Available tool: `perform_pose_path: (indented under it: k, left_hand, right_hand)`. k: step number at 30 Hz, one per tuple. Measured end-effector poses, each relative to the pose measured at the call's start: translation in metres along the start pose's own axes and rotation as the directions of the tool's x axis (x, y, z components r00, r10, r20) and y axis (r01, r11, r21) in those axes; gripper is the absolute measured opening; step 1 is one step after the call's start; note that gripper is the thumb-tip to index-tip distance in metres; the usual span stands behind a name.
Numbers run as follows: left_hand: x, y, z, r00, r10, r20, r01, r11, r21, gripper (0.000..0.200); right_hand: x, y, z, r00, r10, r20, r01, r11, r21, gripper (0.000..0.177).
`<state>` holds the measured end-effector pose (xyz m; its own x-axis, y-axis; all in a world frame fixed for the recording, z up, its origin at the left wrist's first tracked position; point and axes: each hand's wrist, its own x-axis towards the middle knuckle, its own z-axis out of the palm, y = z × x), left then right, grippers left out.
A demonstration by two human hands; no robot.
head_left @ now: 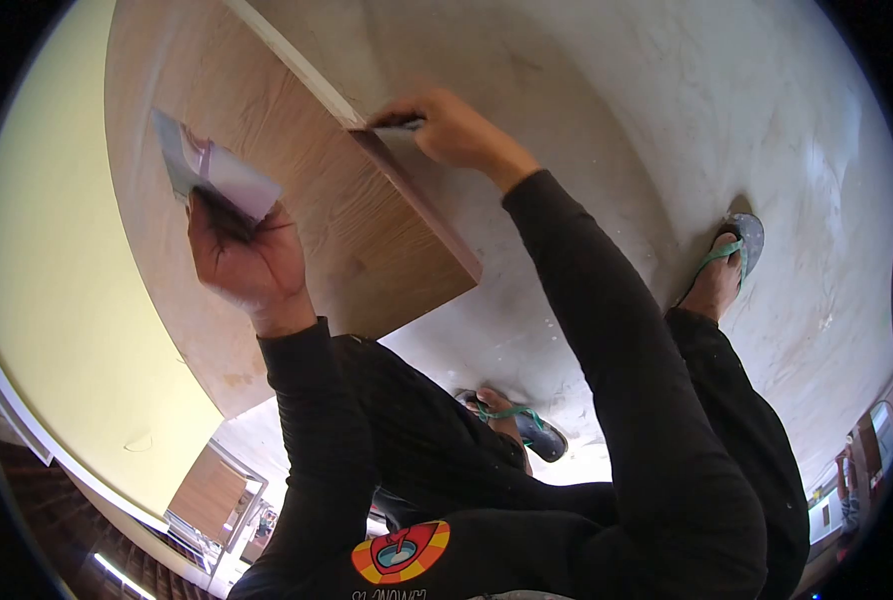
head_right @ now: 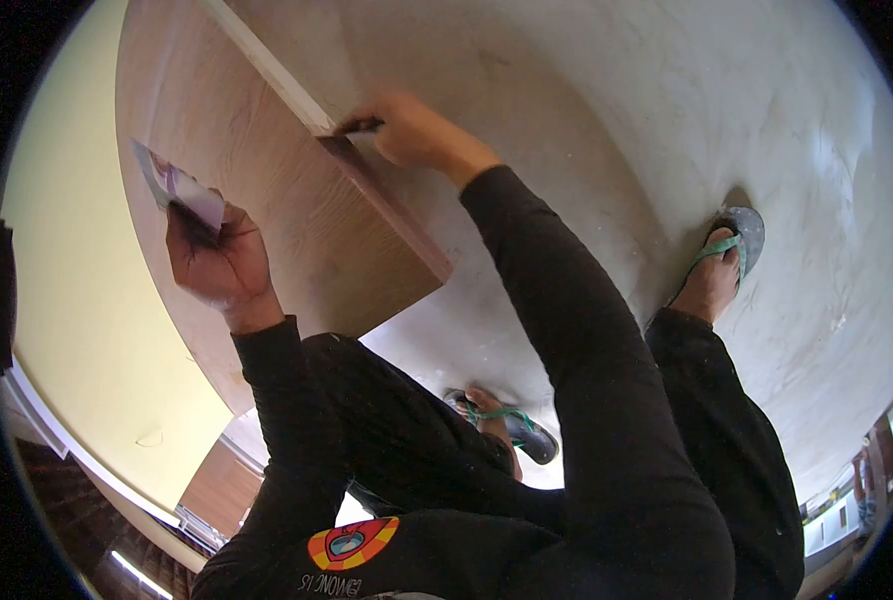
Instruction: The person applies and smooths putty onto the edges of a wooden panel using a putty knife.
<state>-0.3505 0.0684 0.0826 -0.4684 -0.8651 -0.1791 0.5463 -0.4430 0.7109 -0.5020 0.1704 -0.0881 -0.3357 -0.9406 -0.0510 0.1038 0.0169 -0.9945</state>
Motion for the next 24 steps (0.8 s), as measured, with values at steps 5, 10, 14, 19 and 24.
perform_pose_path:
  k: [5, 10, 14, 19, 24]
  left_hand:
    - [-0.001, -0.004, 0.005, 1.0, -0.015, -0.009, 0.015, 1.0, 0.006, 0.026]
    - [-0.002, -0.005, 0.004, 0.999, -0.013, -0.039, 0.014, 1.0, 0.016, 0.026]
    - [-0.002, -0.004, 0.006, 0.999, -0.006, -0.049, 0.007, 1.0, 0.009, 0.028]
    - [0.001, -0.002, 0.0, 1.0, -0.011, -0.019, 0.011, 0.999, 0.032, 0.029]
    - [0.001, 0.003, -0.006, 1.0, -0.017, -0.008, 0.018, 0.999, 0.051, 0.03]
  right_hand:
    - [-0.072, -0.013, -0.01, 0.995, 0.047, 0.09, -0.05, 0.998, 0.025, 0.057]
    - [-0.084, -0.021, -0.03, 0.962, 0.143, 0.235, -0.177, 0.976, 0.13, 0.056]
    - [-0.025, -0.015, -0.015, 0.974, -0.129, -0.184, 0.124, 0.991, -0.04, 0.05]
    - [0.015, -0.003, 0.019, 0.922, -0.246, -0.297, 0.205, 0.965, -0.165, 0.044]
    - [-0.044, -0.014, 0.027, 0.903, -0.392, -0.174, 0.375, 0.919, -0.124, 0.047]
